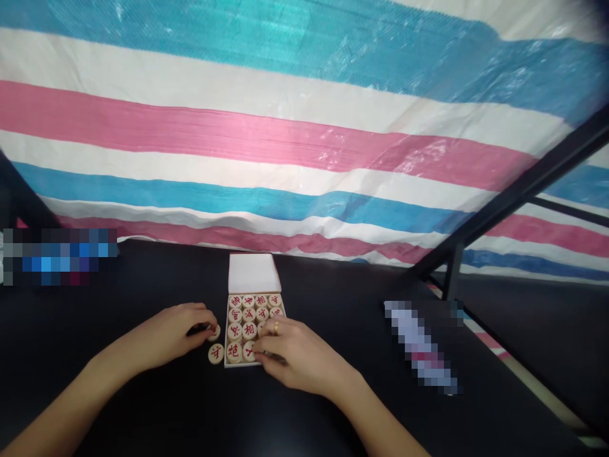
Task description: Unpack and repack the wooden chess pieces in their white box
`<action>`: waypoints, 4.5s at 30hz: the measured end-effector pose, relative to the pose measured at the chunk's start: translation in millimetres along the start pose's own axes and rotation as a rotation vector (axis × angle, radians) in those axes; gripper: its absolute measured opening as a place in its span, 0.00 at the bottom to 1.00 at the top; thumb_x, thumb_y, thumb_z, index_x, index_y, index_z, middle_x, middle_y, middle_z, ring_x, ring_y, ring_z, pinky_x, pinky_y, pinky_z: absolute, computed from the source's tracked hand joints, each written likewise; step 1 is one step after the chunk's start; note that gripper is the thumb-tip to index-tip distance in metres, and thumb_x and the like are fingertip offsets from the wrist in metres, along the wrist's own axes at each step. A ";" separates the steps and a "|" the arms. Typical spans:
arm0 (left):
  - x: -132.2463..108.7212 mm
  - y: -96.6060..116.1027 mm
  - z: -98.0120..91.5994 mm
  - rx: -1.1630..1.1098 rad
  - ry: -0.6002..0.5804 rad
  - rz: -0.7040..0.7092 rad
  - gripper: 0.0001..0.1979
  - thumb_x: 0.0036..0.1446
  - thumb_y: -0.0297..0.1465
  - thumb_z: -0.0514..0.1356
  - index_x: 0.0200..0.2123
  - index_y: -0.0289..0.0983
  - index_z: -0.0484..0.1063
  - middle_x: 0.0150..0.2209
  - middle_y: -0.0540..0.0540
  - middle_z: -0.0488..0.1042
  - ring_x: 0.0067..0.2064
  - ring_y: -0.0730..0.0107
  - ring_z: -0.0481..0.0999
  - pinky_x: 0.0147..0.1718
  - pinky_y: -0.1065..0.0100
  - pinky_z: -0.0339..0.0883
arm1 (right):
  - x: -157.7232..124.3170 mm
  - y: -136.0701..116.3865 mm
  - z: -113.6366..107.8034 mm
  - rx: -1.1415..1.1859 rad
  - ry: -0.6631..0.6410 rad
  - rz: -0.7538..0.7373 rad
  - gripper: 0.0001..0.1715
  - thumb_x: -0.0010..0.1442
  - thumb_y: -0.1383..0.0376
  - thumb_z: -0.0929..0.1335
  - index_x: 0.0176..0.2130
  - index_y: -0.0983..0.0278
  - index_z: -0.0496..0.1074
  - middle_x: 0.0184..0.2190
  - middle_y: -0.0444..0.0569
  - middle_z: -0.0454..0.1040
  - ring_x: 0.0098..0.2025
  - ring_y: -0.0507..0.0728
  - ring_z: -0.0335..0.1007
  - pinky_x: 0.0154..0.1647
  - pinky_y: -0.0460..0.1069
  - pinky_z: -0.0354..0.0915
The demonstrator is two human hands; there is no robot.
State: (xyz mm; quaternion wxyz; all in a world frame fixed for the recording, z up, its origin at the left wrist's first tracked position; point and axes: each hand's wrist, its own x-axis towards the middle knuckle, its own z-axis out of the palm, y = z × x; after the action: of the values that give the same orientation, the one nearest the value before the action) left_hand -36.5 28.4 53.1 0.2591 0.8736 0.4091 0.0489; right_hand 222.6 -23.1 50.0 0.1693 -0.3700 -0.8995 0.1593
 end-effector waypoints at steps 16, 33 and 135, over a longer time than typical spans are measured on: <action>0.2 11.8 -3.2 0.100 0.207 0.051 0.10 0.62 0.36 0.52 0.38 0.42 0.73 0.37 0.49 0.74 0.38 0.68 0.73 0.39 0.69 0.64 | -2.1 21.8 -17.6 -0.107 0.176 0.414 0.08 0.63 0.68 0.62 0.37 0.64 0.70 0.30 0.47 0.73 0.32 0.55 0.70 0.35 0.48 0.64; 0.2 43.4 26.0 -0.368 0.231 0.177 0.13 0.58 0.44 0.58 0.36 0.40 0.72 0.36 0.50 0.74 0.38 0.69 0.73 0.39 0.70 0.66 | -1.5 -11.1 -2.5 0.331 0.116 0.147 0.11 0.56 0.67 0.69 0.41 0.59 0.69 0.38 0.44 0.72 0.38 0.52 0.69 0.41 0.46 0.65; 3.8 56.0 30.1 -0.533 0.217 0.098 0.14 0.62 0.34 0.53 0.50 0.42 0.70 0.39 0.50 0.78 0.40 0.69 0.76 0.42 0.69 0.70 | 2.9 -15.6 -12.6 0.657 0.161 0.403 0.04 0.60 0.63 0.66 0.35 0.62 0.68 0.24 0.39 0.69 0.26 0.48 0.62 0.27 0.43 0.58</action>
State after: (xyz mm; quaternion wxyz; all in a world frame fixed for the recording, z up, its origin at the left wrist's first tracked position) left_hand 13.5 -10.9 54.3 0.4316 0.7830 0.3643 0.2605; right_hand 216.4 -29.5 68.2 0.3140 -0.4765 -0.6939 0.4391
